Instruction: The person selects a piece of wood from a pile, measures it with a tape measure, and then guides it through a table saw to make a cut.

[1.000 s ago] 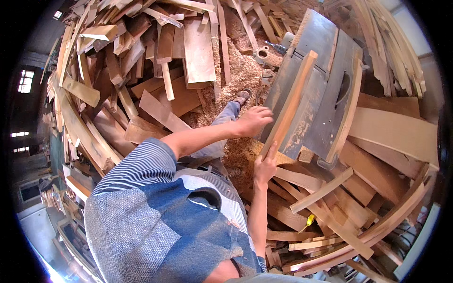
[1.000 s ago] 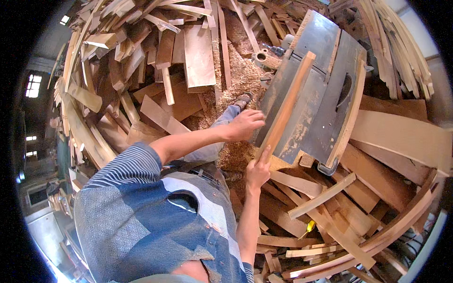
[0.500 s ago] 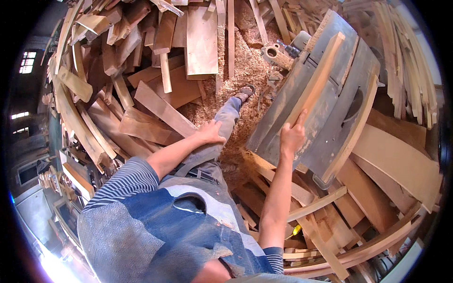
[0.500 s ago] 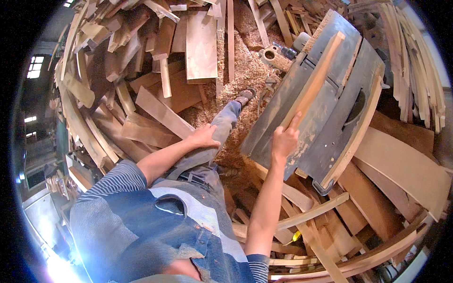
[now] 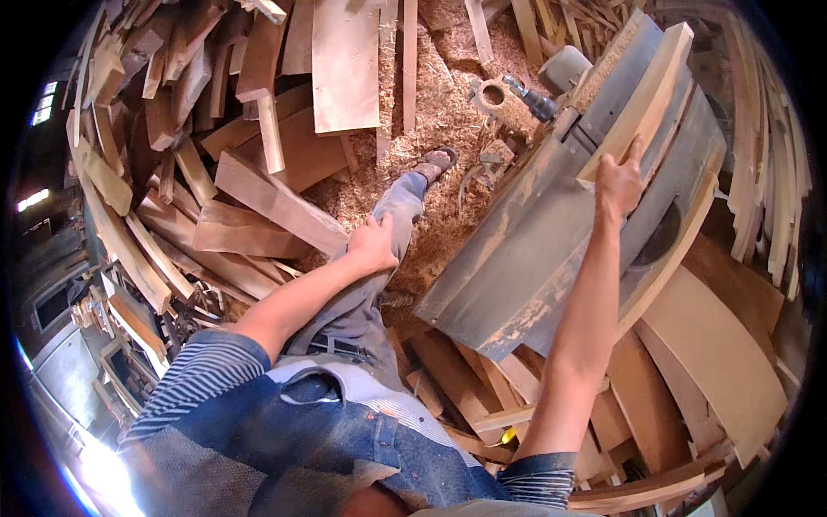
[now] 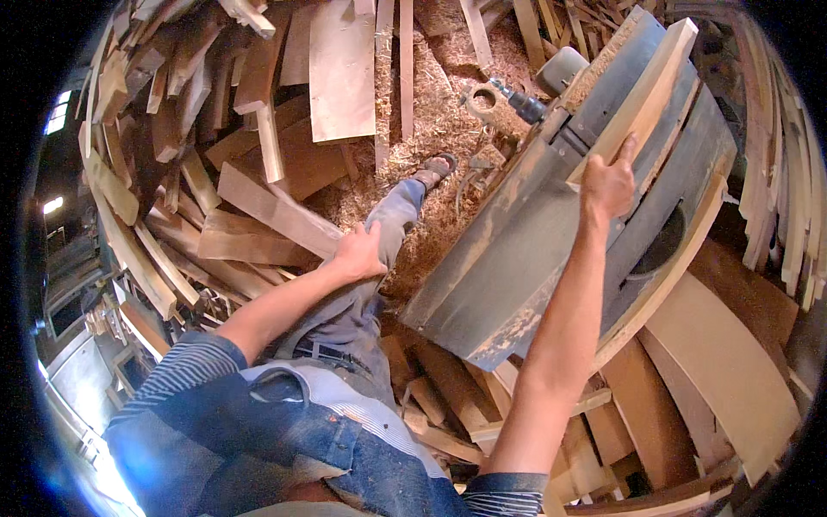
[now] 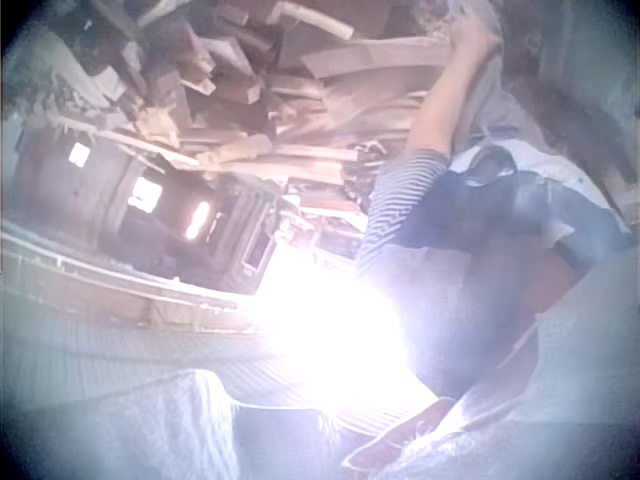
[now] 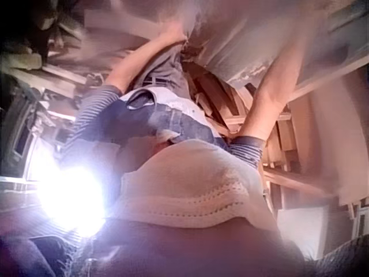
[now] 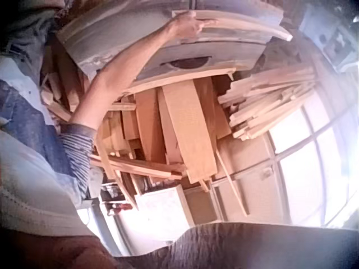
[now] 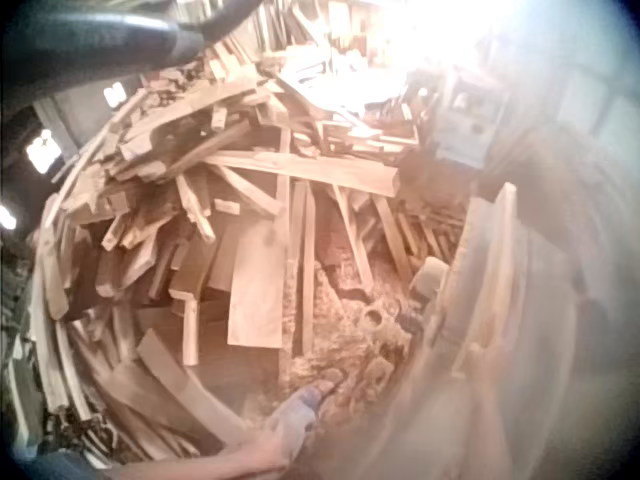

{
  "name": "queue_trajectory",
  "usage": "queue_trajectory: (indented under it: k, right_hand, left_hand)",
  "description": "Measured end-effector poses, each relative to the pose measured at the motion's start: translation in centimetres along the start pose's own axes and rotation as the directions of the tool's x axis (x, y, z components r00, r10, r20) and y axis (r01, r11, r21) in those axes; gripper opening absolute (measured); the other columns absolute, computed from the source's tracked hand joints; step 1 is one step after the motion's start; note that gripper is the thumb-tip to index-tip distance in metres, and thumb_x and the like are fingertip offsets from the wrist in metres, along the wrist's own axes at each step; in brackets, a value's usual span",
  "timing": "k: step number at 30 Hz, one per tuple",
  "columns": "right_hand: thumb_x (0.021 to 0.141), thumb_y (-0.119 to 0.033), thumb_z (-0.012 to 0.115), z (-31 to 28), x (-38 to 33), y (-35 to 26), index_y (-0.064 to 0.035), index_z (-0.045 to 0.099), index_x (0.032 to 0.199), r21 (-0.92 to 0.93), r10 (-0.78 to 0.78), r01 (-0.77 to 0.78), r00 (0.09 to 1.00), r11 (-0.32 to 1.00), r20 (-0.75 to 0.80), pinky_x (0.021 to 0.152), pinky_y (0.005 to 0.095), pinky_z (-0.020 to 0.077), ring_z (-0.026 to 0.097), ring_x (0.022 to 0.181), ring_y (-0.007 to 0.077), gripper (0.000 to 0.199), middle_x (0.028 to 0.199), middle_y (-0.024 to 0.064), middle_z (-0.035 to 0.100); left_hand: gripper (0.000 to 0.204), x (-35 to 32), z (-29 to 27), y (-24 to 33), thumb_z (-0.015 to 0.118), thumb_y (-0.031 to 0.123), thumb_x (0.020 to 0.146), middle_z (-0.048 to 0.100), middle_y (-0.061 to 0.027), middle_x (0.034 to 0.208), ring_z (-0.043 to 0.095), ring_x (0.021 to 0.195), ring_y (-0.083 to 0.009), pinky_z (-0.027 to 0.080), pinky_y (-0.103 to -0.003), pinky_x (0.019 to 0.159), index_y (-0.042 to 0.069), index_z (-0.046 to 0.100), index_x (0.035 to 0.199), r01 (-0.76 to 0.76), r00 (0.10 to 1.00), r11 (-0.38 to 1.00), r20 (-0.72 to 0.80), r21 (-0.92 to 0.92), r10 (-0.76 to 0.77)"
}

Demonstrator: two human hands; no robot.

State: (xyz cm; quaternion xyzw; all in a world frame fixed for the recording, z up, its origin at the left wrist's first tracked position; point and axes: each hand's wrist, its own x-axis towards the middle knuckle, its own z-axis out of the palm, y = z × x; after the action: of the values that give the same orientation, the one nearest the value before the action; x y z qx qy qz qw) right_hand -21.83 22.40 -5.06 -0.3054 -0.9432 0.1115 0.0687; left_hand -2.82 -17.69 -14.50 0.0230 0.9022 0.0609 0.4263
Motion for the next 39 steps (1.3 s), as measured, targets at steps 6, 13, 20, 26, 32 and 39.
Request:
queue_trajectory:
  k: [6, 13, 20, 26, 32, 39]
  right_hand:
    - [0.08, -0.031, 0.061, 1.2, 9.6, -0.7, -0.0292, 0.042, 0.159, -0.047, -0.015, 0.015, 1.0, 0.999, 0.001, 0.092, 0.0506, 0.0558, 0.071, 0.107, 0.0404, 0.081, 0.122, 0.0191, 0.073]
    - [0.081, -0.031, 0.06, 0.8, 12.6, 0.2, -0.0297, 0.039, 0.16, -0.077, -0.001, 0.003, 0.999, 0.997, 0.032, 0.091, 0.0515, 0.0554, 0.071, 0.106, 0.0412, 0.082, 0.122, 0.0212, 0.072]
    - [0.081, -0.025, 0.058, -1.2, -6.8, 3.3, -0.0282, 0.041, 0.159, -0.007, 0.021, -0.02, 0.999, 1.0, 0.035, 0.077, 0.0525, 0.0562, 0.071, 0.085, 0.0415, 0.08, 0.1, 0.0229, 0.073]
    - [0.083, -0.024, 0.06, -3.1, -19.8, 4.0, -0.0263, 0.043, 0.158, 0.058, 0.119, -0.119, 0.993, 0.991, 0.008, 0.077, 0.0501, 0.0558, 0.071, 0.085, 0.0396, 0.077, 0.098, 0.0214, 0.073]
    - [0.084, -0.024, 0.061, -1.2, -10.7, 4.2, -0.0274, 0.044, 0.158, -0.041, 0.077, -0.079, 0.996, 0.996, -0.036, 0.075, 0.052, 0.0565, 0.07, 0.082, 0.0392, 0.075, 0.09, 0.0199, 0.07]
    - [0.079, -0.027, 0.059, -0.6, 4.3, 2.8, -0.0246, 0.048, 0.156, -0.029, 0.076, -0.078, 0.996, 0.997, -0.042, 0.089, 0.0495, 0.0563, 0.072, 0.1, 0.0392, 0.077, 0.116, 0.0192, 0.074]
  left_hand:
    - [0.098, 1.0, -2.3, 0.8, 0.089, 0.037, 0.068, 0.055, -0.034, 0.122, 0.067, 0.102, -0.0481, 0.058, -0.051, 0.088, -0.002, 0.037, 0.142, 0.013, 1.0, 0.999, -0.025, -0.034, -0.014]
    - [0.091, 1.0, -2.3, 0.4, 0.09, 0.037, 0.066, 0.057, -0.0318, 0.117, 0.068, 0.099, -0.0465, 0.059, -0.051, 0.086, 0.001, 0.041, 0.133, -0.005, 0.996, 1.0, -0.091, -0.024, 0.002]
    - [0.089, 1.2, -0.8, 0.6, 0.088, 0.034, 0.064, 0.057, -0.0291, 0.117, 0.07, 0.097, -0.0435, 0.061, -0.049, 0.083, 0.002, 0.042, 0.133, -0.024, 0.991, 1.0, -0.13, 0.008, 0.025]
    - [0.094, 1.0, -0.7, 1.9, 0.088, 0.034, 0.066, 0.056, -0.028, 0.122, 0.071, 0.099, -0.0393, 0.06, -0.044, 0.086, 0.002, 0.038, 0.138, -0.026, 0.991, 0.998, -0.126, 0.058, 0.033]
    - [0.092, 1.9, -1.6, 1.7, 0.089, 0.032, 0.066, 0.055, -0.028, 0.121, 0.07, 0.1, -0.0413, 0.06, -0.047, 0.086, 0.002, 0.039, 0.137, -0.002, 0.994, 1.0, -0.11, 0.007, 0.003]
    - [0.097, 2.2, -3.6, 0.9, 0.091, 0.037, 0.065, 0.057, -0.0297, 0.122, 0.067, 0.106, -0.0473, 0.057, -0.051, 0.092, 0.0, 0.04, 0.139, 0.042, 0.998, 0.998, -0.047, -0.044, -0.044]
